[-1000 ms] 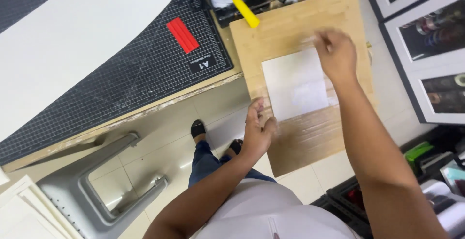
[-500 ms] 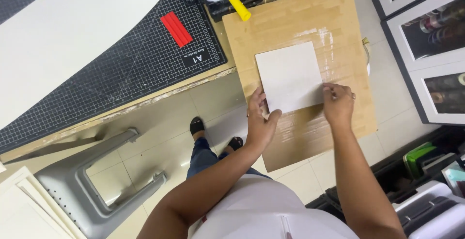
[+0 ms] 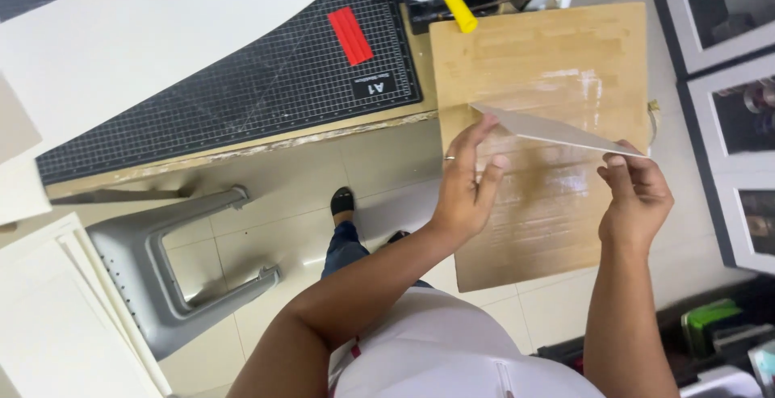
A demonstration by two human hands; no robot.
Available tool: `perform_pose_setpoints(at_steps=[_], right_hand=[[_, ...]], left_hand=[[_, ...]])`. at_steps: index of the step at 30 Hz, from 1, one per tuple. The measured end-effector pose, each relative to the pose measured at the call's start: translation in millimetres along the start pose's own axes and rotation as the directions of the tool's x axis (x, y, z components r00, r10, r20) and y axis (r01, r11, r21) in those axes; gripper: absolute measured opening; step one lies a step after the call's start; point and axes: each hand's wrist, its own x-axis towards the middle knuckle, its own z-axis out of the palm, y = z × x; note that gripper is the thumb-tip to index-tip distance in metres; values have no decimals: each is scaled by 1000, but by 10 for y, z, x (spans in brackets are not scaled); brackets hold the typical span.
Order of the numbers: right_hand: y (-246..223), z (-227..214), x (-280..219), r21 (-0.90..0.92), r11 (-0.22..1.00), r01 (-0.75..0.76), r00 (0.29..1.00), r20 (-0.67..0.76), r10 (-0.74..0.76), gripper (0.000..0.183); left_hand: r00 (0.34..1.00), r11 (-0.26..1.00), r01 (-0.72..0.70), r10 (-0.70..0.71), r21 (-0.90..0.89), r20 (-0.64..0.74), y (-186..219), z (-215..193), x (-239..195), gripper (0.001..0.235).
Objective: The person applies glue to small rectangular pieces using a roller, places them onto larger white sheets, smooths them with a red squeegee, and trims the edges with a utility knife. The process is repeated for multiple pieces, resulting in finished card-like items.
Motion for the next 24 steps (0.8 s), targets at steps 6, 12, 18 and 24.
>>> perform_pose_setpoints(at_steps=[6, 12, 18, 24], right_hand=[[279, 379, 69, 118, 975, 187, 982, -48, -183, 26], [483, 614, 183, 67, 968, 241, 961, -158, -228, 20], [-24, 1028, 153, -67, 960, 273, 941, -191, -281, 14], [-209, 2296, -75, 135, 898, 419, 891, 128, -435, 17]], left_hand=[[994, 976, -59, 39, 208, 102, -501, 153, 18, 55], [976, 957, -220, 215, 190, 47, -469, 103, 168, 52], [971, 930, -233, 236, 285, 23, -258, -436, 381, 62], [966, 913, -136, 209, 384, -155, -172, -1982, 769, 59]])
